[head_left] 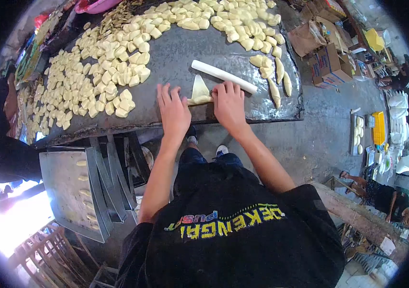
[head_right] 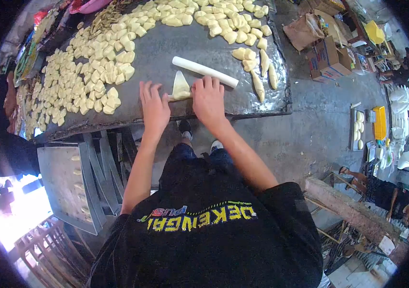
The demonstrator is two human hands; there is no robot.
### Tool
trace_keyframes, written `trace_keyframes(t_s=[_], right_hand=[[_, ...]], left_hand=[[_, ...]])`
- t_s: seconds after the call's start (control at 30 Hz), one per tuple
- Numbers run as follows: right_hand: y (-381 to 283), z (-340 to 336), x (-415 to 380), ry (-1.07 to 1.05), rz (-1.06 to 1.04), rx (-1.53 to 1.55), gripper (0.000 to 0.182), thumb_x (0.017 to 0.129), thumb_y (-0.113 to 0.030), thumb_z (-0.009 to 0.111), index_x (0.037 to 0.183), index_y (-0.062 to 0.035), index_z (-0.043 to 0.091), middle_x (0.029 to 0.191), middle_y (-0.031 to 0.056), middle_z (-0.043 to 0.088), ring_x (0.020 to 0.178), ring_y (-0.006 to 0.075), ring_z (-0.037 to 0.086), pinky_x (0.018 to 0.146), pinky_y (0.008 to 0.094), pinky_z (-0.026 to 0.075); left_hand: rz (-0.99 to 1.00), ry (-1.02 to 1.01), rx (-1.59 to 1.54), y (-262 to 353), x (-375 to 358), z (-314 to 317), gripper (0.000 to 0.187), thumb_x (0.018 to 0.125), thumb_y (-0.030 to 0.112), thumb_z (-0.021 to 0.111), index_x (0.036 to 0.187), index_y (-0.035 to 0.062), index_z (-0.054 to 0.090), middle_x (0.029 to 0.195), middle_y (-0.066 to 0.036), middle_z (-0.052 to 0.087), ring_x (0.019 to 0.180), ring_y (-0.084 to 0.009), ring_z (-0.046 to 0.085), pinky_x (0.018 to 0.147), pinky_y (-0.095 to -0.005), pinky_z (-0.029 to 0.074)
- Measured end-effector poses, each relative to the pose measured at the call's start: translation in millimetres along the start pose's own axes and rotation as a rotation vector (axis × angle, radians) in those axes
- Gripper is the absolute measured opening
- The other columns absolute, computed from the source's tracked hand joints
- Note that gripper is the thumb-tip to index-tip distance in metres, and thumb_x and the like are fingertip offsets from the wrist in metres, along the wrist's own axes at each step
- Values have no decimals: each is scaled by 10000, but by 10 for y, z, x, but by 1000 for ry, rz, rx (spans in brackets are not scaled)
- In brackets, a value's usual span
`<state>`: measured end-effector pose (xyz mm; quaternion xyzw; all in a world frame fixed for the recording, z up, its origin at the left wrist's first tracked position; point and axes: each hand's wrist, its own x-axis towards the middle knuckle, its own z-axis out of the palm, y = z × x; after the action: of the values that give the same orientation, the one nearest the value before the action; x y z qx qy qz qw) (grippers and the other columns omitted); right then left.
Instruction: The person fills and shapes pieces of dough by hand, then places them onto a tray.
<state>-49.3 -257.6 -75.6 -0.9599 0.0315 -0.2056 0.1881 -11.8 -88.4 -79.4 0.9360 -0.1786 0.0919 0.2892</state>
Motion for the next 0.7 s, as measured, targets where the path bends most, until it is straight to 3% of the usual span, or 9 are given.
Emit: trace_keyframes(t_s=[0.1,0.17,0.23,0.37,0.53,0.6,0.63,0.67,0.7], right_hand=[[-110,98,188,-10,146,-86,146,874,-119,578,996,-39,582,1018,145,554,1018,349,526,836,467,416],[-69,237,408,56,172,-101,143,870,-114,566,992,-42,581,1022,150,553,1025,350,524,845,469,411],[-16,361,683,156,224,-129,144,853,-106,546,975,-36,577,1029,162,552,1039,353,520,872,471,399],[160,599,1361,162,270,-263,148,836,-91,536,960,-16,569,1035,160,557,1033,351,529,869,471,405],[348,649,1694,100,189,-294,173,817,-72,582,978,-10,573,1055,167,570,1029,355,548,856,483,435],[403,419,1552,-163,264,387,237,805,-66,625,1033,-12,587,1081,157,581,1075,359,549,898,498,440],[365,273,1466,-264,317,581,274,801,-78,655,1064,-24,603,1058,152,597,1036,363,578,890,485,466],[285,195,1425,-262,322,572,274,801,-78,655,1064,-24,603,1058,152,597,1036,363,578,890,485,466],[220,110,1367,-278,93,522,273,796,-88,664,1056,-25,609,1016,151,599,985,362,591,858,475,480]], left_hand=[[-71,89,158,-26,278,121,403,913,96,599,1271,-57,493,1429,-274,373,1440,-458,238,1171,-535,253],[-14,197,173,-81,571,168,426,936,50,529,1327,-94,439,1466,-288,308,1438,-483,230,1175,-549,238],[23,226,203,-157,875,192,429,928,40,521,1329,-90,444,1464,-285,314,1437,-481,234,1170,-550,249],[157,320,334,-360,1651,364,452,894,19,508,1333,-75,461,1461,-272,332,1440,-457,252,1155,-556,281],[261,344,227,-510,2306,323,438,885,14,512,1318,-42,482,1443,-256,367,1424,-431,298,1143,-540,310],[108,367,-38,-453,2247,71,405,896,20,532,1294,-39,485,1434,-257,372,1416,-442,302,1135,-511,327],[112,403,-137,-444,2169,-35,397,897,31,569,1281,-27,486,1428,-252,378,1398,-437,325,1123,-479,335],[112,400,-147,-431,2065,-129,397,897,31,569,1281,-27,486,1428,-252,378,1398,-437,325,1123,-479,335],[80,380,-243,-402,1924,-225,395,893,29,581,1276,-20,494,1425,-247,385,1386,-429,339,1117,-479,333]])
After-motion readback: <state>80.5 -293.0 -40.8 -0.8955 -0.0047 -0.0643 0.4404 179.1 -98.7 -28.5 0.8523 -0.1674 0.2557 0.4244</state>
